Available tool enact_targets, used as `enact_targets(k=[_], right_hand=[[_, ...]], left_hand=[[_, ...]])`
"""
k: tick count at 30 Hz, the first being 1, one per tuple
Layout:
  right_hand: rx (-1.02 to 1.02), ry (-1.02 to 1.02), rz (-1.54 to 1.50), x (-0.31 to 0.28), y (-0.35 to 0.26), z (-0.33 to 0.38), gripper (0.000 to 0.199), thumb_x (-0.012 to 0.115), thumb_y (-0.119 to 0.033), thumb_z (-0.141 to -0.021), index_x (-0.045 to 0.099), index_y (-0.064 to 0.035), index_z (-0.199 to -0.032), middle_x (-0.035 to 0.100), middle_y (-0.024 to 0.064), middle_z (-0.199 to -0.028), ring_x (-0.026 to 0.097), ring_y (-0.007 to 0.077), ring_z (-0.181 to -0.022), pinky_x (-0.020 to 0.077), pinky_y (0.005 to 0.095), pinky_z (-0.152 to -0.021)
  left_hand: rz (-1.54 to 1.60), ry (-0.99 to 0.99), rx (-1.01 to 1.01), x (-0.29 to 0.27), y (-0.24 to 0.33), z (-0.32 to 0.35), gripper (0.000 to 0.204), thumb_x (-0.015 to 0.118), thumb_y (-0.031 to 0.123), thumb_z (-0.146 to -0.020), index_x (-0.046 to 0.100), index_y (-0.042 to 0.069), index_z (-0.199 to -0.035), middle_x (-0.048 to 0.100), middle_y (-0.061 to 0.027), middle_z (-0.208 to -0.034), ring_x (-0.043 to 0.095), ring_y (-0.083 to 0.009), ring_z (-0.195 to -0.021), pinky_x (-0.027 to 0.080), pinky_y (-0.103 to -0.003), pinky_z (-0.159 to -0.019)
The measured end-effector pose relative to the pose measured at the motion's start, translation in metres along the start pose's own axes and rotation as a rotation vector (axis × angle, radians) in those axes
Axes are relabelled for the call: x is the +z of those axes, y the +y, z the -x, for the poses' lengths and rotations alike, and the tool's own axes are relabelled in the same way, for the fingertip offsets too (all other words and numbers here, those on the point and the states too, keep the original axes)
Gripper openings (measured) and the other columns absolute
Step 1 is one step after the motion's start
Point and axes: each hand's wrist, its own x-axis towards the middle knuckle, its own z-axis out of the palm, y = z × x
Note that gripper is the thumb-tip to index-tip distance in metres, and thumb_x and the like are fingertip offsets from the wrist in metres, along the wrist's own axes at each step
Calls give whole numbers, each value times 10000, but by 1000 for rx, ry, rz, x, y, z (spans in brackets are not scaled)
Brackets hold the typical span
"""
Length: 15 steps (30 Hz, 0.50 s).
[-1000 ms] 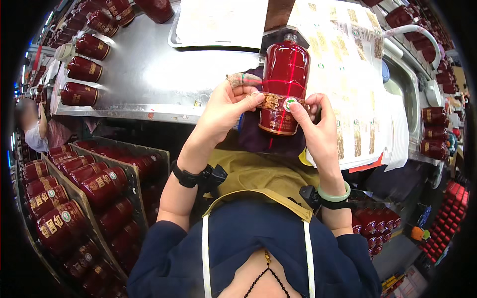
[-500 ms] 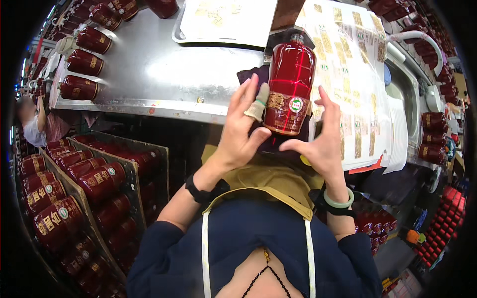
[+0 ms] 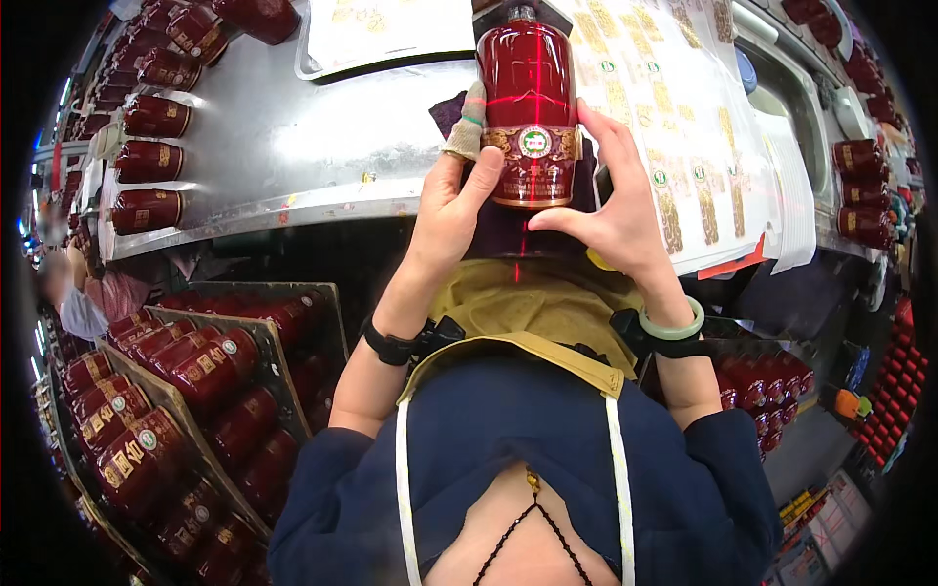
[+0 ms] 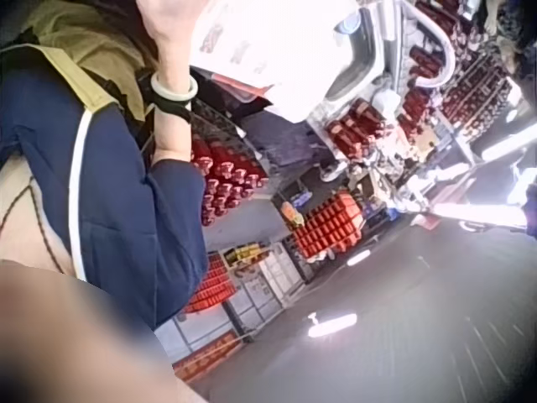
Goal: The person is manually applying decorative labels to red liquor bottles at a factory station.
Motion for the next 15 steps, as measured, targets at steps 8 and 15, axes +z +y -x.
enact_targets(k=[8, 15], right_hand=[[405, -7, -574, 7, 4, -3, 768, 860, -169, -872, 465, 25, -1501, 570, 137, -1433, 573, 194, -1274, 448, 336, -1095], [406, -41, -560, 4, 6, -2, 773, 862, -131, -861, 473, -32, -1522, 606, 78, -1392, 562, 88, -1052, 472, 233, -899]], left_hand=[[-6, -15, 16, 4, 7, 3, 694, 706, 131, -1001, 367, -3, -1591, 543, -115, -1500, 515, -178, -1353, 396, -351, -1162], [-50, -8, 62, 2, 2, 0, 722, 719, 122, -987, 352, -19, -1593, 521, -126, -1525, 496, -188, -1379, 379, -362, -1178]])
